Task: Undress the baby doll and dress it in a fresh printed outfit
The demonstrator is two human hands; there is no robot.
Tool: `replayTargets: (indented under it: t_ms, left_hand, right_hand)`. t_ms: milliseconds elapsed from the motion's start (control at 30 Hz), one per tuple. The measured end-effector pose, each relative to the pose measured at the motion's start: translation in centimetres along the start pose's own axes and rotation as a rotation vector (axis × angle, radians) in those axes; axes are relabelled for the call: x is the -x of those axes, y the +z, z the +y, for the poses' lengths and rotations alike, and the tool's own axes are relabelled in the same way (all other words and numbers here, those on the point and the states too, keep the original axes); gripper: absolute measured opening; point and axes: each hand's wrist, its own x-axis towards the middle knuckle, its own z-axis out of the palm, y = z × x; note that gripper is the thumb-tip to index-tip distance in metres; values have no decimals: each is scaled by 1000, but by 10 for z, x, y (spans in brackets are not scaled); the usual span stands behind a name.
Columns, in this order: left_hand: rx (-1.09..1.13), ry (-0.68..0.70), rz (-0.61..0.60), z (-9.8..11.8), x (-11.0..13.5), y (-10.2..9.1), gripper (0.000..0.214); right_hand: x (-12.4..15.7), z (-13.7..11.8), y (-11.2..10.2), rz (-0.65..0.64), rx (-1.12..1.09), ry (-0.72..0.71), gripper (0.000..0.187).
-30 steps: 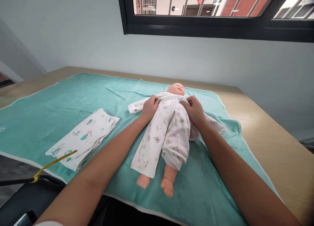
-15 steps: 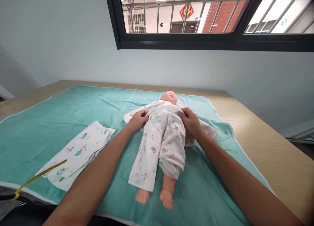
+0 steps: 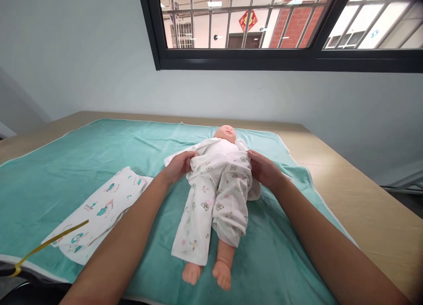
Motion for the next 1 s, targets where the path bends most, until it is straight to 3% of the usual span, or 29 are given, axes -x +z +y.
replayTargets:
  t_ms: [100, 267, 367, 500, 667, 733, 800, 1000]
  left_hand:
    - [-145, -32, -11, 3, 0, 1, 25]
    - [-448, -63, -223, 21, 14, -4, 34]
    - [-622, -22, -242, 32, 21, -5, 34]
    - [-825, 69, -131, 32, 18, 4, 24]
    - [-1043, 308, 362, 4, -3, 19, 7]
    - [-987, 313, 477, -5, -11, 23, 8]
    - [-867, 254, 486, -9, -17, 26, 9]
    - [-626, 144, 367, -6, -26, 34, 24]
  right_hand:
    - [2, -3, -2, -30, -32, 29, 27]
    - [1, -2, -5, -22, 122, 199, 29]
    - [-2, -1, -7, -3, 218, 264, 28]
    - [-2, -2, -12, -31, 416, 287, 29]
    - [1, -4, -20, -188, 585, 293, 37]
    - [2, -5, -23, -230, 601, 300, 36]
    - [2, -6, -25, -268, 623, 290, 34]
    - [3, -5, -20, -351, 752, 220, 38]
